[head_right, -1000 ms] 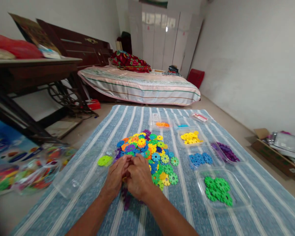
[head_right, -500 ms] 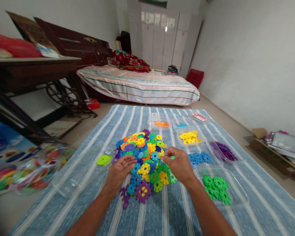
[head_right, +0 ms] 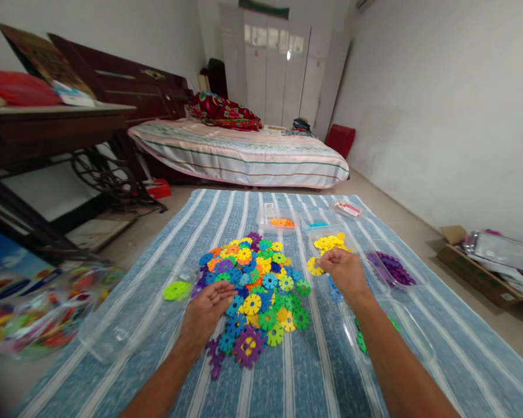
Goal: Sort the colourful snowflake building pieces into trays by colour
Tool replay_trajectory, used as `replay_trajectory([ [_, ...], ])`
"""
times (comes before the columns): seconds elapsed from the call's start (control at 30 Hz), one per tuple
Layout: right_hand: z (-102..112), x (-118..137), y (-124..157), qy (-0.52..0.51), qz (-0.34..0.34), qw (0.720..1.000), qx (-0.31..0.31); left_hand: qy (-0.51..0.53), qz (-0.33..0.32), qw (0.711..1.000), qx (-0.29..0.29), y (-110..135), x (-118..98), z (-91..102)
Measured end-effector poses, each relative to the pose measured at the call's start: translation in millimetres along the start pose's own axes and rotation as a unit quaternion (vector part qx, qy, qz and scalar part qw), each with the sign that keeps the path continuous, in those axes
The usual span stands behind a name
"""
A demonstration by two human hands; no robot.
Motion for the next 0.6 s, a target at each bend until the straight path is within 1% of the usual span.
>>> replay_trajectory([
  [0.07,7,-2,-24,0.063,-0.005,0.997,-0.04,0.004,0.001,1.0,-0.001,1,1,-0.4],
  [0.13,13,-4,-43,0.138,-0.013,0.984,-0.112,0.007,0.004,1.0,-0.003,1,1,-1.1],
  [0.17,13,-5,-48,0.164,-0.009,0.977,-0.137,0.008,0.006,1.0,-0.004,2,2,-1.5],
  [0.2,11,-5,-48,0.181,0.006,0.973,-0.141,0.01,0.008,1.0,-0.005,3,2,-1.9],
  [0.23,5,-5,-44,0.19,0.034,0.973,-0.126,0.011,0.008,1.0,-0.007,3,2,-2.3],
  [0.27,-4,-5,-35,0.199,0.072,0.972,-0.098,0.013,0.008,1.0,-0.009,4,1,-2.7],
  [0.33,-31,-1,-6,0.207,0.164,0.964,-0.013,0.015,0.006,1.0,-0.013,5,1,-3.1],
  [0.4,-62,7,27,0.202,0.231,0.949,0.069,0.015,0.002,1.0,-0.015,6,1,-3.2],
  [0.5,-102,25,64,0.212,0.294,0.921,0.144,0.008,-0.007,1.0,-0.015,5,1,-2.7],
  [0.53,-113,31,72,0.22,0.305,0.914,0.156,0.008,-0.009,1.0,-0.015,5,1,-2.6],
  [0.6,-129,40,79,0.238,0.315,0.905,0.161,0.016,-0.014,1.0,-0.015,4,0,-2.2],
])
Point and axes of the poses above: each hand's wrist, its own y-axis away from the middle knuckle, its own z-axis out of the back of the hand, x = y × z, the point moved 1 cm from there along -y, towards the middle knuckle, and after that the axes turned 8 degrees about y, right-handed, at the moved point
